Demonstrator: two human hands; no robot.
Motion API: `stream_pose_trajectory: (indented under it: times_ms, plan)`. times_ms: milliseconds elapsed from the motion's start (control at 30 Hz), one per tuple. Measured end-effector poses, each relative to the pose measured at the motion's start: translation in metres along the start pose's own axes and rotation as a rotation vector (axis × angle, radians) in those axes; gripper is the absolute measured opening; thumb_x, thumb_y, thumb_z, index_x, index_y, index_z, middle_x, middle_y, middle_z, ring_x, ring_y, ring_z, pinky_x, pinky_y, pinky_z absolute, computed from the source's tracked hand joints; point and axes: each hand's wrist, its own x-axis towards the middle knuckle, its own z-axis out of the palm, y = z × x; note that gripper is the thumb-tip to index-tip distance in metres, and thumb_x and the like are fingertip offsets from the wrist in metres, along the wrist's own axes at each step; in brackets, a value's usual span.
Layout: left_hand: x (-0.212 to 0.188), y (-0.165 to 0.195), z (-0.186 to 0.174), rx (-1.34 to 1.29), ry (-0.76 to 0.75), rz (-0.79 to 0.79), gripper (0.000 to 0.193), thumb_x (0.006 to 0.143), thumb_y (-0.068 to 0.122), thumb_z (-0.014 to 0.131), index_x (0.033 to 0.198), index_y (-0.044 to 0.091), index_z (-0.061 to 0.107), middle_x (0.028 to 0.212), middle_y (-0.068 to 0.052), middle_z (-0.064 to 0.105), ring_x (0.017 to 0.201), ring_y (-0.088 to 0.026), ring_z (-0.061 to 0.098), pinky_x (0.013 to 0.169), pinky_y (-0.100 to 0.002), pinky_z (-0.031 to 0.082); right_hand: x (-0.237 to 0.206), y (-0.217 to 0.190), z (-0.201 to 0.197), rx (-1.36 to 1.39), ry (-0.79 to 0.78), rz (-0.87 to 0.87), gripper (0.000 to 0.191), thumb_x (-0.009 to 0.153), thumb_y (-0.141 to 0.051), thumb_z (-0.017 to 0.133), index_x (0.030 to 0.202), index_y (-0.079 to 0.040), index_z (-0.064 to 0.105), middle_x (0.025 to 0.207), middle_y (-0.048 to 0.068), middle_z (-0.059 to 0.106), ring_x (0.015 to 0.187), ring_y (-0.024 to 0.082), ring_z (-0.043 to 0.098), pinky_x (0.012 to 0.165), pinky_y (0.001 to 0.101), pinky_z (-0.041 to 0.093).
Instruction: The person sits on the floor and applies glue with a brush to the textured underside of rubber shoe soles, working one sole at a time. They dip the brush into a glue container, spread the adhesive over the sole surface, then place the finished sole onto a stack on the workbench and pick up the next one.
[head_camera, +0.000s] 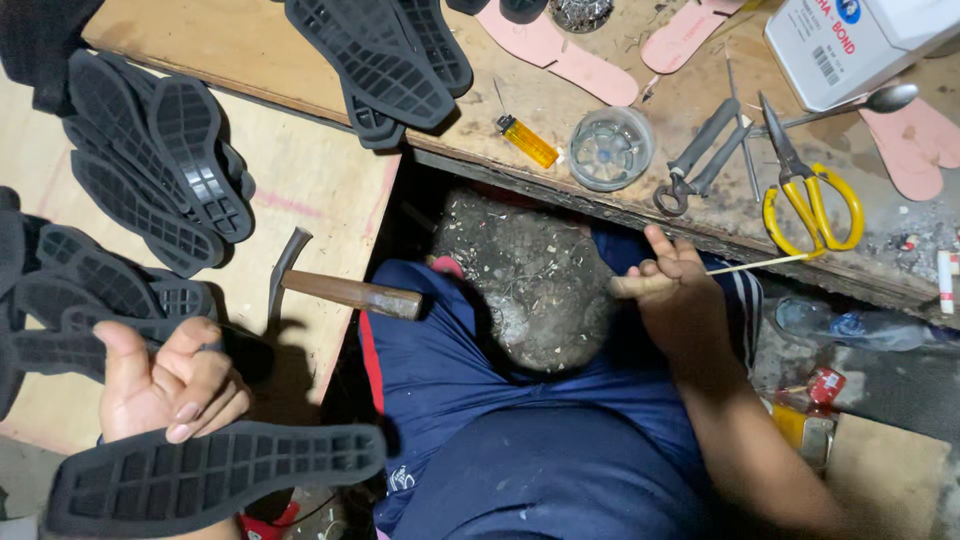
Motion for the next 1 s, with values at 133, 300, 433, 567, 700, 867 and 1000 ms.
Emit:
stream_pose_trajectory:
  times_ms: [133, 300, 433, 567, 700, 867, 1000]
  plan:
    - [-0.004, -0.007, -0.009, 0.023, 0.02, -0.199, 0.087, 0.114, 0.068, 0.025, 0.136, -0.01, 0.057, 0.066, -0.009, 0.054, 0.047, -0.011, 0.04, 0.047, -0.025, 0.033, -0.03, -0.002, 0.018, -0.065, -0.222, 0.101, 0.073, 0.099, -0.011, 0.047, 0.166, -0.008, 0.019, 0.123, 0.011, 0.06, 0.081, 0.016, 0.057, 0.072, 0.041, 0.054]
    - [0.029, -0.086, -0.054, -0.211, 0.061, -0.217, 0.08, 0.112, 0.066, 0.028, 0.131, -0.005, 0.059, 0.073, -0.011, 0.059, 0.046, -0.012, 0.044, 0.046, -0.025, 0.036, -0.046, -0.017, 0.029, -0.082, 0.063, 0.042, 0.072, 0.104, -0.028, 0.046, 0.168, -0.01, 0.018, 0.114, 0.009, 0.058, 0.073, 0.012, 0.053, 0.057, 0.0391, 0.05]
    - [0.053, -0.145, -0.062, -0.149, 0.328, -0.07, 0.074, 0.108, 0.065, 0.034, 0.123, -0.002, 0.062, 0.076, -0.012, 0.064, 0.055, -0.015, 0.054, 0.051, -0.027, 0.043, -0.031, -0.034, 0.011, 0.021, 0.12, -0.061, 0.07, 0.107, -0.024, 0.046, 0.164, 0.0, 0.013, 0.128, 0.012, 0.06, 0.082, 0.016, 0.056, 0.078, 0.0364, 0.055]
    - [0.059, -0.177, -0.042, 0.102, 0.485, -0.125, 0.074, 0.102, 0.066, 0.034, 0.111, -0.002, 0.062, 0.077, -0.012, 0.067, 0.067, -0.019, 0.06, 0.064, -0.03, 0.049, -0.041, -0.044, -0.007, -0.174, 0.005, 0.008, 0.061, 0.101, -0.024, 0.044, 0.156, -0.002, 0.033, 0.114, 0.011, 0.061, 0.078, 0.016, 0.057, 0.066, 0.0374, 0.055]
    - [0.058, -0.178, -0.025, 0.212, 0.281, -0.058, 0.072, 0.11, 0.06, 0.041, 0.122, -0.007, 0.063, 0.082, -0.014, 0.068, 0.072, -0.017, 0.06, 0.066, -0.026, 0.047, -0.06, -0.044, -0.014, -0.379, 0.097, -0.027, 0.051, 0.111, -0.03, 0.044, 0.145, 0.006, 0.053, 0.103, 0.012, 0.064, 0.077, 0.017, 0.055, 0.063, 0.0321, 0.05]
    - [0.046, -0.175, -0.015, 0.572, 0.223, -0.182, 0.043, 0.096, 0.023, 0.067, 0.13, -0.003, 0.059, 0.106, -0.011, 0.069, 0.098, -0.015, 0.065, 0.088, -0.028, 0.053, -0.057, -0.036, -0.034, -0.186, 0.197, 0.019, 0.052, 0.11, -0.045, 0.044, 0.136, -0.001, 0.057, 0.097, 0.006, 0.064, 0.08, 0.019, 0.061, 0.067, 0.037, 0.055]
    - [0.036, -0.166, -0.01, 0.641, 0.335, -0.171, 0.033, 0.094, 0.0, 0.068, 0.127, -0.005, 0.063, 0.115, -0.016, 0.071, 0.107, -0.021, 0.067, 0.095, -0.031, 0.054, -0.044, -0.016, -0.064, -0.78, 0.208, -0.027, 0.065, 0.107, -0.051, 0.024, 0.128, -0.002, 0.061, 0.097, 0.007, 0.07, 0.074, 0.024, 0.068, 0.075, 0.0364, 0.055]
